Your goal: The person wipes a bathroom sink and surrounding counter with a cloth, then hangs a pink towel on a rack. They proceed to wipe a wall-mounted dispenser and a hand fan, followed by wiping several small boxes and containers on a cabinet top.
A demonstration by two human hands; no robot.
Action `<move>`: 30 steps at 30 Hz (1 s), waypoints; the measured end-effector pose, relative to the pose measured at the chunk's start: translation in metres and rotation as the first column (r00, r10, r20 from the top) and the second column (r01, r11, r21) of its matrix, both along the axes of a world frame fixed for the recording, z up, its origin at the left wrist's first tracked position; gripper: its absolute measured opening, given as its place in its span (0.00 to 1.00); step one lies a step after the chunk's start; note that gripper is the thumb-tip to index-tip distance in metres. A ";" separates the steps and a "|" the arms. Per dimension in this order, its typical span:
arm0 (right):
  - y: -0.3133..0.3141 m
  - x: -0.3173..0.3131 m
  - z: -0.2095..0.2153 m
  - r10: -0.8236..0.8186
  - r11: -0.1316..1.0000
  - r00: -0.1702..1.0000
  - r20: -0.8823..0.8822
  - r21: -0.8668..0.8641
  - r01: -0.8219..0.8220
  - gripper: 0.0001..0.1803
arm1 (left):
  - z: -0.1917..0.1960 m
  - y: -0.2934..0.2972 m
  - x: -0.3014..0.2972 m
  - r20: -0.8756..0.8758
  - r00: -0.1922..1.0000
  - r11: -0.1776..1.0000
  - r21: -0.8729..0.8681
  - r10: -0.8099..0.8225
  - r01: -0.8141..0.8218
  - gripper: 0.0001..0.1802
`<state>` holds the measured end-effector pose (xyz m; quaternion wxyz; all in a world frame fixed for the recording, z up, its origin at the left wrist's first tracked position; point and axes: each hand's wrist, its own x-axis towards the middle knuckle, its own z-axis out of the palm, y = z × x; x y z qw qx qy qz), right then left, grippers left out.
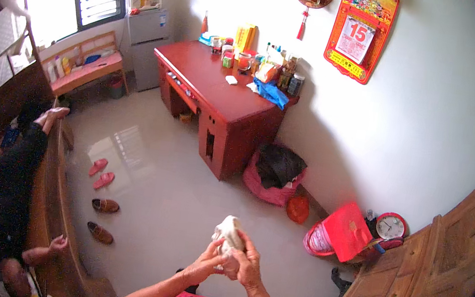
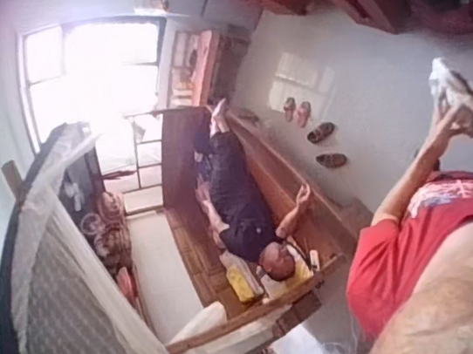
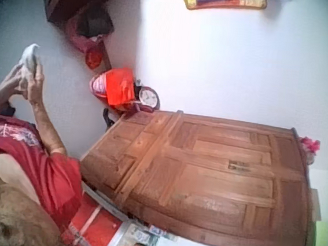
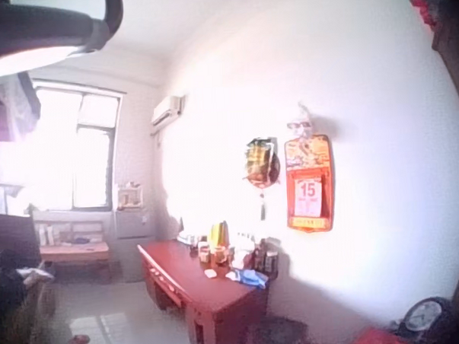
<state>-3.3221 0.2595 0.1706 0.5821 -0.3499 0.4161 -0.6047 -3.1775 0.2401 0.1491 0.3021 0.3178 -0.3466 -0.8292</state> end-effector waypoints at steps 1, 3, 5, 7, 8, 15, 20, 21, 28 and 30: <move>-0.026 -0.002 -0.010 0.001 0.999 1.000 -0.008 -0.048 -0.001 0.27 | 0.004 -0.018 -0.006 -0.002 1.000 0.999 -0.043 -0.016 0.016 0.40; -0.070 0.001 0.002 0.044 0.999 0.989 0.141 -0.029 -0.040 0.26 | -0.002 -0.057 -0.010 0.041 0.998 0.985 -0.170 0.036 -0.029 0.39; -0.122 -0.006 -0.001 0.005 0.999 0.990 0.141 -0.049 0.001 0.26 | -0.006 -0.114 -0.017 -0.001 1.000 0.989 -0.147 0.026 -0.026 0.38; -0.162 -0.014 -0.003 -0.078 0.995 0.997 0.008 -0.068 0.078 0.26 | -0.001 -0.159 -0.026 0.037 0.998 0.991 -0.120 0.057 -0.052 0.30; -0.183 -0.020 -0.001 -0.130 0.988 0.983 -0.126 -0.095 0.119 0.25 | -0.002 -0.188 -0.031 0.067 0.996 0.986 -0.159 0.053 -0.042 0.28; -0.294 -0.099 -0.022 -0.391 0.913 0.798 -0.458 -0.083 0.400 0.20 | -0.001 -0.350 -0.083 0.132 0.985 0.958 -0.248 -0.114 0.144 0.19; -0.384 -0.152 -0.029 -0.331 0.906 0.838 -0.434 0.100 0.411 0.13 | -0.005 -0.453 -0.130 0.104 0.994 0.970 -0.237 -0.032 0.056 0.18; -0.408 -0.166 -0.035 -0.303 0.908 0.825 -0.476 0.119 0.402 0.13 | -0.001 -0.477 -0.135 0.089 0.996 0.966 -0.259 0.006 0.018 0.18; -0.596 -0.225 -0.069 -0.387 0.920 0.470 -0.793 -0.301 0.250 0.10 | 0.023 -0.620 -0.138 0.234 0.890 0.895 -0.325 0.391 -0.307 0.16; -0.652 -0.226 -0.063 -0.380 0.925 0.451 -0.808 -0.330 0.187 0.09 | 0.018 -0.648 -0.135 0.185 0.860 0.853 -0.337 0.475 -0.399 0.17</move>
